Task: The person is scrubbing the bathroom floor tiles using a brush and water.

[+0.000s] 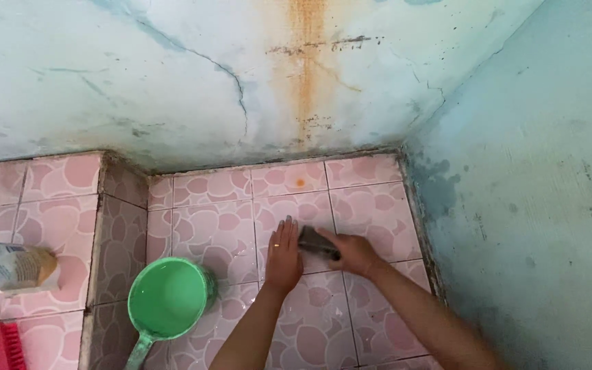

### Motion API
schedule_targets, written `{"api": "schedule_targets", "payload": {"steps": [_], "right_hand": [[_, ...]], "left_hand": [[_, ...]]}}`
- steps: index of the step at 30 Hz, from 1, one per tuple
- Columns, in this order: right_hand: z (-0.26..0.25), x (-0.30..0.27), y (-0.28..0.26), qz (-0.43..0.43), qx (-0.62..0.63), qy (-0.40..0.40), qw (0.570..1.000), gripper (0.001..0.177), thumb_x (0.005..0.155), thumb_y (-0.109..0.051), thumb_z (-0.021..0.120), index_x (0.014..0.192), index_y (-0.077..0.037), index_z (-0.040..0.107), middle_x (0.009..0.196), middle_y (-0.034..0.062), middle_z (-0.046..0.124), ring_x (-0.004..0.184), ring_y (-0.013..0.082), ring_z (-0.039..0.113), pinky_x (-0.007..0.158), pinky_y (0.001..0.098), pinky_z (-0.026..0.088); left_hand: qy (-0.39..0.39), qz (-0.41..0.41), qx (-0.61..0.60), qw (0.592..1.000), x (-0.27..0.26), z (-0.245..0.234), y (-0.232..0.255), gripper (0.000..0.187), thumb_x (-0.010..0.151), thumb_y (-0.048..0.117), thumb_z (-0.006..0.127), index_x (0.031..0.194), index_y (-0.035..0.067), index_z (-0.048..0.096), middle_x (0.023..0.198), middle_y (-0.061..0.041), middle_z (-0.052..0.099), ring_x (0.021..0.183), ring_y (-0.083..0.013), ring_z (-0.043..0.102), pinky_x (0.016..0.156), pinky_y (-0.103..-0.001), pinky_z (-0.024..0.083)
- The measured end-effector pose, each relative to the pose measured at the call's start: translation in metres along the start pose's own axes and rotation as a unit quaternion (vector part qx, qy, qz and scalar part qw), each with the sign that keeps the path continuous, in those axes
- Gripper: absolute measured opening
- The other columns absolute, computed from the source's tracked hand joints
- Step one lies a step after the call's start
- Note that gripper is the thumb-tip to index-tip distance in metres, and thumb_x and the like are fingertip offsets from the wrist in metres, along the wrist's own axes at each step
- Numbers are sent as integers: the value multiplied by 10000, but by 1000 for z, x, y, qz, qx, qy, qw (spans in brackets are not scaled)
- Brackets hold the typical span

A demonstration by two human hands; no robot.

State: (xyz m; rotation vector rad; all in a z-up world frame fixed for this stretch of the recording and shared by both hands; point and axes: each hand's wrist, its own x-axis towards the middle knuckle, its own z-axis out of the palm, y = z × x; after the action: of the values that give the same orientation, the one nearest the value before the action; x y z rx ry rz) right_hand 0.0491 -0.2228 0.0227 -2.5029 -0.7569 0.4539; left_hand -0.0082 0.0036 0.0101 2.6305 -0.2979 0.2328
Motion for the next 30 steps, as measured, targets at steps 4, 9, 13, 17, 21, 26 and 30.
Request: {"api": "schedule_targets", "payload": {"steps": [4,9,13,17,21,26,30], "right_hand": [[-10,16,51,43,-38,44,997,998,698,-321,854,1557,-303,346,1036,137,733,924,346,727,810,458,584],[-27,41,64,292,-36,203,934,1011,720,-334,819,1598,-266,323,965,189,726,854,411,718,736,544,577],[9,69,23,314,-27,210,926,920,759,-367,813,1559,-281,367,992,185,725,852,426,713,720,562,570],[57,60,-27,145,-8,157,977,926,723,-329,821,1542,-241,398,1002,203,723,855,417,719,739,535,580],[86,35,-27,12,-28,137,990,877,820,-303,753,1615,-240,386,1031,156,748,890,358,739,752,470,598],[33,20,-6,178,-12,164,970,961,768,-352,806,1590,-235,320,1006,194,722,828,393,721,733,499,586],[0,-2,48,306,-12,187,933,1077,673,-383,850,1586,-257,293,937,197,731,827,409,720,751,526,578]], "left_hand": [[-17,-22,4,1000,-7,3,-7,794,793,-10,558,1540,-61,295,1625,-239,292,1504,-411,266,1212,-539,217],[-14,-32,17,999,-19,5,-15,781,792,-29,538,1534,-73,298,1622,-248,293,1515,-418,249,1214,-530,213],[2,-46,7,999,-20,3,-7,784,780,-40,532,1535,-49,320,1622,-226,315,1523,-399,269,1227,-522,220],[28,-46,-2,999,-16,5,-2,716,876,42,573,1541,-50,323,1611,-235,323,1489,-410,301,1210,-522,242],[16,-52,-36,998,2,-9,22,813,774,116,643,1498,-57,319,1590,-241,310,1471,-417,294,1211,-523,238],[14,-14,-21,1000,13,27,27,722,843,13,561,1523,-67,330,1616,-256,304,1497,-423,281,1203,-537,227],[1,3,-35,999,23,37,44,774,772,-50,526,1521,-67,335,1619,-251,308,1502,-414,288,1213,-528,228]]}}
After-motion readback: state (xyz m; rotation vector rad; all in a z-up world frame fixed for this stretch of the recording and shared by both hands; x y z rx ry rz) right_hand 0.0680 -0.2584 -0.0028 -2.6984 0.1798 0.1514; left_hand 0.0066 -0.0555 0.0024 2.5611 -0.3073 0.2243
